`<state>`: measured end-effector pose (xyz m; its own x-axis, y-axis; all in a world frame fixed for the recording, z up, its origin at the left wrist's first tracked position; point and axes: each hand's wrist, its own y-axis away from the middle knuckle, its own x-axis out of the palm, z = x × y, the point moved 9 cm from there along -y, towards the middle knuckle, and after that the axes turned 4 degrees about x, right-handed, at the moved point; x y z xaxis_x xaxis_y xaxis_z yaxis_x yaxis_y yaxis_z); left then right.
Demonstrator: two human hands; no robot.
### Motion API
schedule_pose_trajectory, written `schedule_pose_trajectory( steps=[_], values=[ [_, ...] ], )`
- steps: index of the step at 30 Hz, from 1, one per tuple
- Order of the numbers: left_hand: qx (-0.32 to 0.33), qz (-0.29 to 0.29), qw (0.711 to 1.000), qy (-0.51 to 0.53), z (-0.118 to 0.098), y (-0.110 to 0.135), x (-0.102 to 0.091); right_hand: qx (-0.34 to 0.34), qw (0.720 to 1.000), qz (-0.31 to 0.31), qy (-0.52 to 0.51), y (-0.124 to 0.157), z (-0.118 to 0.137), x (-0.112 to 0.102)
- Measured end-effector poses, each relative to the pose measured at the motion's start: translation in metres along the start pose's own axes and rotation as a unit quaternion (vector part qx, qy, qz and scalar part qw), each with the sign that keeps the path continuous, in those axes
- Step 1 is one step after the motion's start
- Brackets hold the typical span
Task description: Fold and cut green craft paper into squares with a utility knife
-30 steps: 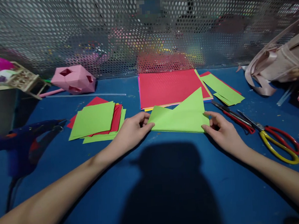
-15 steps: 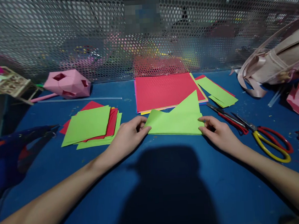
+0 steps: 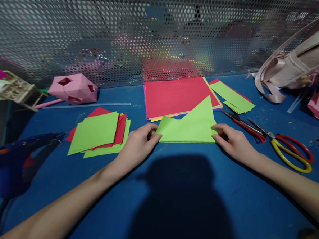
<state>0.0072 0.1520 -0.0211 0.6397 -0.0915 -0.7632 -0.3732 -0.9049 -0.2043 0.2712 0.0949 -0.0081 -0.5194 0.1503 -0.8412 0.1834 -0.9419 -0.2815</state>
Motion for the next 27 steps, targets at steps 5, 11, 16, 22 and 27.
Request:
schedule_pose_trajectory(
  steps=[5, 11, 16, 22, 27],
  values=[
    [0.014, -0.004, 1.0, -0.003, -0.002, 0.0, 0.001, -0.027, 0.999, -0.011, 0.02, 0.0, 0.002, 0.0],
    [0.021, 0.001, 0.999, -0.035, -0.002, 0.0, 0.004, -0.068, 0.996, -0.036, 0.054, 0.002, 0.007, -0.001],
    [0.021, 0.007, 0.999, -0.04, -0.003, -0.002, 0.004, -0.111, 0.989, -0.056, 0.085, 0.004, 0.014, -0.001],
    [0.034, 0.009, 0.998, -0.043, -0.005, -0.002, 0.005, -0.113, 0.988, -0.052, 0.092, 0.004, 0.013, 0.001],
    [0.046, 0.015, 0.996, -0.069, -0.006, -0.001, 0.007, -0.128, 0.985, -0.049, 0.105, 0.005, 0.014, 0.003]
  ],
)
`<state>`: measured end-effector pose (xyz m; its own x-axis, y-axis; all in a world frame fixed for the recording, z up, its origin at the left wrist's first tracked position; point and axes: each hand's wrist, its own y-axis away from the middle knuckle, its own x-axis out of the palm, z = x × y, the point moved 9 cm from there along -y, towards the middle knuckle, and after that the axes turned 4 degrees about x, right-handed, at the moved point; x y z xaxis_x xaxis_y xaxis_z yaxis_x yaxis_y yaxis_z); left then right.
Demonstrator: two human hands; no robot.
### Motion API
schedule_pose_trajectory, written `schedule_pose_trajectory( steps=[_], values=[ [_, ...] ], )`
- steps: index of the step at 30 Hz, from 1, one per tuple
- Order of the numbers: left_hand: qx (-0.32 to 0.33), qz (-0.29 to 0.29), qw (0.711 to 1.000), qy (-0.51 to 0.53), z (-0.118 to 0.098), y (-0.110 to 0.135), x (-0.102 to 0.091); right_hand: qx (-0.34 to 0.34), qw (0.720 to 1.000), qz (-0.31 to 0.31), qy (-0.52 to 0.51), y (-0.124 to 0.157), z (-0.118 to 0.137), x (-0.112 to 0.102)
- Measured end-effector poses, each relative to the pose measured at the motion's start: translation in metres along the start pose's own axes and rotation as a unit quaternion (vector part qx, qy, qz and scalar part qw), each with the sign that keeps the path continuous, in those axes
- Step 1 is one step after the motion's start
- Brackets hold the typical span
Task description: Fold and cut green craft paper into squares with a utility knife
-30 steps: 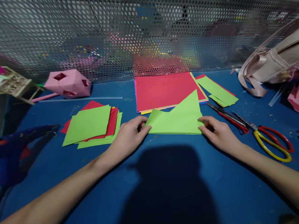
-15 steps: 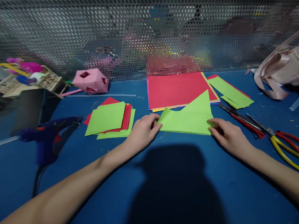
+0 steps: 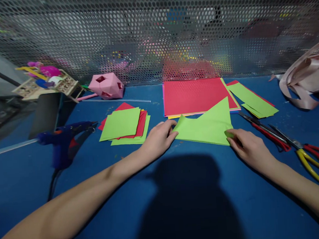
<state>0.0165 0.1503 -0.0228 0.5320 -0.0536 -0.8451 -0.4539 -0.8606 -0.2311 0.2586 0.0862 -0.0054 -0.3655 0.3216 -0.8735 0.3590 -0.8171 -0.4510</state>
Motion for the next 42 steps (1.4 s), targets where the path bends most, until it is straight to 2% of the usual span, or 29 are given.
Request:
schedule_pose_trajectory(
  steps=[5, 12, 15, 19, 24, 27, 29, 31, 34, 42],
  values=[
    [0.01, 0.008, 0.999, -0.03, 0.0, 0.001, 0.004, -0.012, 1.0, 0.014, 0.019, 0.0, 0.002, 0.003],
    [0.103, 0.005, 0.991, -0.09, -0.008, 0.004, 0.009, -0.018, 0.999, 0.024, 0.019, 0.0, 0.003, 0.004],
    [0.122, 0.007, 0.986, -0.11, -0.009, 0.005, 0.01, -0.015, 0.999, 0.035, 0.022, 0.0, 0.002, 0.006],
    [0.123, 0.016, 0.98, -0.156, -0.011, 0.006, 0.011, -0.022, 0.998, 0.044, 0.042, 0.001, 0.003, 0.007],
    [0.103, 0.004, 0.971, -0.215, -0.015, 0.003, 0.002, -0.016, 0.986, 0.045, 0.157, -0.003, 0.005, 0.002],
    [0.202, 0.051, 0.944, -0.254, -0.035, 0.002, 0.008, -0.082, 0.977, 0.06, 0.187, -0.008, 0.022, 0.001],
    [0.284, 0.111, 0.91, -0.28, -0.048, 0.006, 0.018, -0.149, 0.965, 0.093, 0.194, -0.009, 0.037, 0.006],
    [0.328, 0.149, 0.881, -0.306, -0.055, 0.009, 0.024, -0.194, 0.951, 0.127, 0.207, -0.01, 0.048, 0.013],
    [0.337, 0.153, 0.87, -0.326, -0.058, 0.01, 0.025, -0.216, 0.939, 0.152, 0.22, -0.012, 0.055, 0.019],
    [0.324, 0.138, 0.887, -0.298, -0.06, 0.007, 0.022, -0.215, 0.935, 0.162, 0.232, -0.015, 0.061, 0.022]
  ],
)
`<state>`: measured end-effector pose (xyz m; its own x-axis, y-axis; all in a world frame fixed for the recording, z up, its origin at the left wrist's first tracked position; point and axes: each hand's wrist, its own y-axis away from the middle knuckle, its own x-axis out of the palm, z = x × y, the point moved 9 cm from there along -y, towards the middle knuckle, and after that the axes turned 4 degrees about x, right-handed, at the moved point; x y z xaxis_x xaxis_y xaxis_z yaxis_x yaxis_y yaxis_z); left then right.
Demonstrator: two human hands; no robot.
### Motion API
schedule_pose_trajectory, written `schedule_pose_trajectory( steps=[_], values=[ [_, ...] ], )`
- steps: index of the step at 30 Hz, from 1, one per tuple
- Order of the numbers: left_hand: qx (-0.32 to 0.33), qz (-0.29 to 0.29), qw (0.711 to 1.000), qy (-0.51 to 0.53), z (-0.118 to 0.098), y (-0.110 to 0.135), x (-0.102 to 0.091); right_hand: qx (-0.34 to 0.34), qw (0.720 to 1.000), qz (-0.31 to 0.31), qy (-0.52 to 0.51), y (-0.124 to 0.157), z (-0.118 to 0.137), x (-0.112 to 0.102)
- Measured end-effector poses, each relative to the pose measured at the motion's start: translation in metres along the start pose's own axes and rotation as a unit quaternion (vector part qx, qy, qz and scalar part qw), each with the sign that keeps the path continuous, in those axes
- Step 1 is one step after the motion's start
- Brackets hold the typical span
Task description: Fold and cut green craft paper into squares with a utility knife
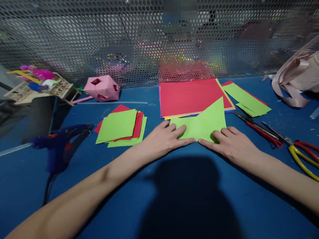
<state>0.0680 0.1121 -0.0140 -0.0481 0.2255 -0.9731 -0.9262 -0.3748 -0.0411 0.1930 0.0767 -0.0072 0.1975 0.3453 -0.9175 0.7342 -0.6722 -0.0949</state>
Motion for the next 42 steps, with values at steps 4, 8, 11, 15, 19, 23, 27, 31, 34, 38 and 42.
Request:
schedule_pose_trajectory(
  steps=[4, 8, 11, 15, 19, 23, 27, 31, 34, 38, 42],
  values=[
    [-0.001, -0.003, 1.0, -0.021, -0.001, 0.001, -0.001, -0.001, 1.0, -0.004, -0.005, -0.001, 0.0, -0.002],
    [0.003, -0.008, 0.999, -0.035, -0.003, 0.004, -0.002, 0.0, 1.0, 0.0, 0.001, 0.005, -0.001, -0.003],
    [0.005, 0.015, 0.998, -0.06, -0.007, 0.009, 0.002, 0.006, 1.0, -0.001, 0.014, 0.017, -0.001, -0.006],
    [-0.043, 0.01, 0.994, -0.104, -0.011, 0.022, -0.001, 0.02, 0.998, -0.005, 0.053, 0.036, -0.002, -0.011],
    [-0.077, -0.021, 0.987, -0.142, -0.02, 0.03, -0.011, 0.026, 0.995, -0.006, 0.094, 0.044, 0.0, -0.015],
    [-0.091, -0.03, 0.98, -0.176, -0.025, 0.03, -0.016, 0.049, 0.993, -0.004, 0.111, 0.042, 0.001, -0.018],
    [-0.094, -0.023, 0.98, -0.174, -0.025, 0.03, -0.017, 0.055, 0.991, 0.001, 0.121, 0.041, 0.005, -0.02],
    [-0.106, -0.014, 0.983, -0.149, -0.02, 0.032, -0.015, 0.045, 0.989, -0.01, 0.142, 0.042, 0.01, -0.021],
    [-0.124, 0.02, 0.984, -0.122, -0.011, 0.034, -0.014, 0.043, 0.991, -0.028, 0.126, 0.046, 0.008, -0.025],
    [-0.168, 0.072, 0.978, -0.097, 0.002, 0.038, -0.019, 0.041, 0.995, -0.025, 0.087, 0.054, -0.005, -0.034],
    [-0.176, 0.037, 0.981, -0.067, -0.001, 0.034, -0.027, 0.05, 0.996, -0.018, 0.065, 0.059, -0.018, -0.042]
  ],
)
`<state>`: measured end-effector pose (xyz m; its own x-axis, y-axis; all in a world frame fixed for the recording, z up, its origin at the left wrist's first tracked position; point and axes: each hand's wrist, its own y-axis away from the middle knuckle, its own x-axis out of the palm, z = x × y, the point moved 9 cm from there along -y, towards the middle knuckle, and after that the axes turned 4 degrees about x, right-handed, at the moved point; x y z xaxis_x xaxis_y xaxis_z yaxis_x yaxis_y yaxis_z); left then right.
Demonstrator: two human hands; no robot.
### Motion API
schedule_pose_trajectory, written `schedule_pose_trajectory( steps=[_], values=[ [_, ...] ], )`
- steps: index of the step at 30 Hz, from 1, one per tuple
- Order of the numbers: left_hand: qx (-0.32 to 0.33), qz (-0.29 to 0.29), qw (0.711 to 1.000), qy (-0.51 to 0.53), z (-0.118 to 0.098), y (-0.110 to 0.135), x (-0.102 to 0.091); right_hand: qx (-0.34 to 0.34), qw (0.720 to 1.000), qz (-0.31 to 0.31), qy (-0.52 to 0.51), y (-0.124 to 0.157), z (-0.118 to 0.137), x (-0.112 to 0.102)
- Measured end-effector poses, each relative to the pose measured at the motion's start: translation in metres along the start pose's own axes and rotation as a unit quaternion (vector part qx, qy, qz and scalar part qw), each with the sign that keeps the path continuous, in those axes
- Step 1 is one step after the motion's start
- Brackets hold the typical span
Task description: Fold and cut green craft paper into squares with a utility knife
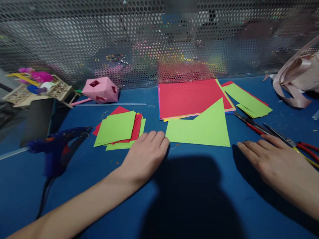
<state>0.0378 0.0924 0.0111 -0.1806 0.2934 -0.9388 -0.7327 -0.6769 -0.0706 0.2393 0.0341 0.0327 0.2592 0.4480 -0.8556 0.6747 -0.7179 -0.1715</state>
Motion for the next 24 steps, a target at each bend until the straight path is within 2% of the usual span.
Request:
schedule_pose_trajectory(
  steps=[6, 10, 12, 16, 18, 20, 24],
  values=[
    [0.048, -0.107, 0.99, 0.078, -0.016, -0.002, 0.004, 0.03, 0.996, 0.072, -0.036, -0.004, 0.0, 0.023],
    [0.085, -0.154, 0.976, 0.132, -0.021, -0.003, 0.01, 0.026, 0.995, 0.08, -0.053, -0.009, 0.004, 0.032],
    [0.116, -0.143, 0.966, 0.181, -0.03, -0.006, 0.014, 0.038, 0.994, 0.065, -0.079, -0.014, 0.007, 0.029],
    [0.171, -0.079, 0.956, 0.224, -0.056, -0.01, 0.024, 0.054, 0.975, -0.021, -0.214, -0.029, 0.027, 0.016],
    [0.181, -0.057, 0.956, 0.223, -0.064, -0.01, 0.027, 0.027, 0.953, -0.015, -0.303, -0.035, 0.046, 0.02],
    [0.179, -0.053, 0.958, 0.216, -0.066, -0.01, 0.028, 0.014, 0.94, 0.007, -0.341, -0.037, 0.059, 0.028],
    [0.161, -0.086, 0.96, 0.212, -0.059, -0.01, 0.02, 0.009, 0.941, 0.007, -0.339, -0.036, 0.062, 0.03]
  ],
)
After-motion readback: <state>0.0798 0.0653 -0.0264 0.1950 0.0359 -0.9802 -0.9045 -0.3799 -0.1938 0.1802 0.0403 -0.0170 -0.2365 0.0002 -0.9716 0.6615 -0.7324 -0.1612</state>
